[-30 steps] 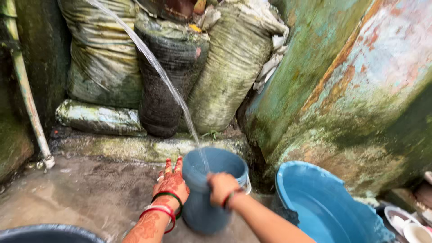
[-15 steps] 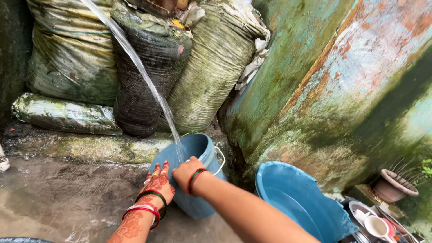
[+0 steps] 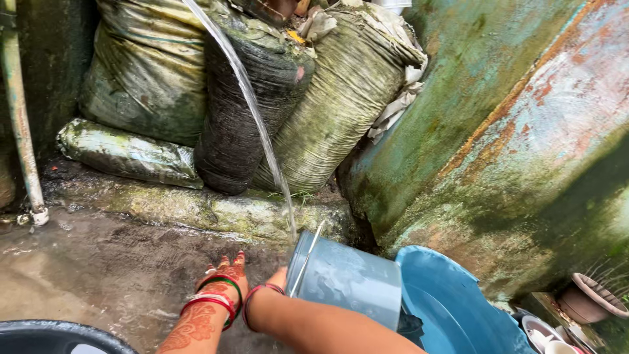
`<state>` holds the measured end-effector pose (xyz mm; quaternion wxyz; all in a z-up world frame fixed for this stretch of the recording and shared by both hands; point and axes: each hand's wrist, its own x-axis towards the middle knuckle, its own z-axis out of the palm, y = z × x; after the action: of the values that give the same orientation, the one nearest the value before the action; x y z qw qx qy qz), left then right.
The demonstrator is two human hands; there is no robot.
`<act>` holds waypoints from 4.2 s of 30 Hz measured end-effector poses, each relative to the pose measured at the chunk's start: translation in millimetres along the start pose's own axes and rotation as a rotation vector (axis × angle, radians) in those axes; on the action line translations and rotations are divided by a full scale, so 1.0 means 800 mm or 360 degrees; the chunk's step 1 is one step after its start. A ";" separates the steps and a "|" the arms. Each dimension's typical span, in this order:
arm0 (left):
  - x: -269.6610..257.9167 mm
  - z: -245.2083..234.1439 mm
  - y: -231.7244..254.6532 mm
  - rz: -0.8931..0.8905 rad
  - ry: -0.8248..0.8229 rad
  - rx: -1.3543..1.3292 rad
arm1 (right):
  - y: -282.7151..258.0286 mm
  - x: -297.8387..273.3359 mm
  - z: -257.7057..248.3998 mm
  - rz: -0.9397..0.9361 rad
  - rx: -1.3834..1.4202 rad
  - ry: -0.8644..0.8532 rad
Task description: The person washes a cloth in a bucket of water, wrings it out, and wipes the floor by hand.
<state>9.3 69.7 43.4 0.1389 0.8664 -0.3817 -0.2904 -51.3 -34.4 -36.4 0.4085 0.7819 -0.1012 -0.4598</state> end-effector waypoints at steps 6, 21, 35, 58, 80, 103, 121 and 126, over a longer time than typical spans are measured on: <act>0.005 0.009 0.014 0.0090 0.0038 -0.0048 | -0.019 0.003 0.016 -0.0027 -0.0114 -0.0180; 0.028 0.013 0.032 0.0082 0.0283 -0.0140 | 0.118 -0.092 0.088 0.0659 0.1145 0.1253; 0.002 0.027 0.032 0.0129 0.0221 0.0137 | 0.036 -0.106 0.092 0.1076 0.1889 0.1029; -0.036 0.009 0.046 0.0264 0.0387 0.0331 | 0.030 -0.222 0.043 0.1002 0.2363 0.1345; -0.019 0.051 0.038 0.0414 0.0347 0.0422 | 0.018 -0.092 0.113 0.0465 0.2423 0.1255; -0.042 0.027 0.062 0.0304 0.0286 0.0503 | 0.038 -0.170 0.121 0.0708 0.2261 0.0966; -0.047 0.026 0.071 0.0347 0.0300 0.0491 | 0.072 -0.196 0.118 0.0818 0.2130 0.0449; -0.043 0.024 0.073 0.0366 0.0356 0.0485 | 0.062 -0.215 0.096 0.1042 0.2143 0.0723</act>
<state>-54.9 55.8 68.9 0.0799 0.8550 -0.4998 -0.1134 -198.1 -16.8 90.7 -0.0283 0.8667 -0.4978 0.0157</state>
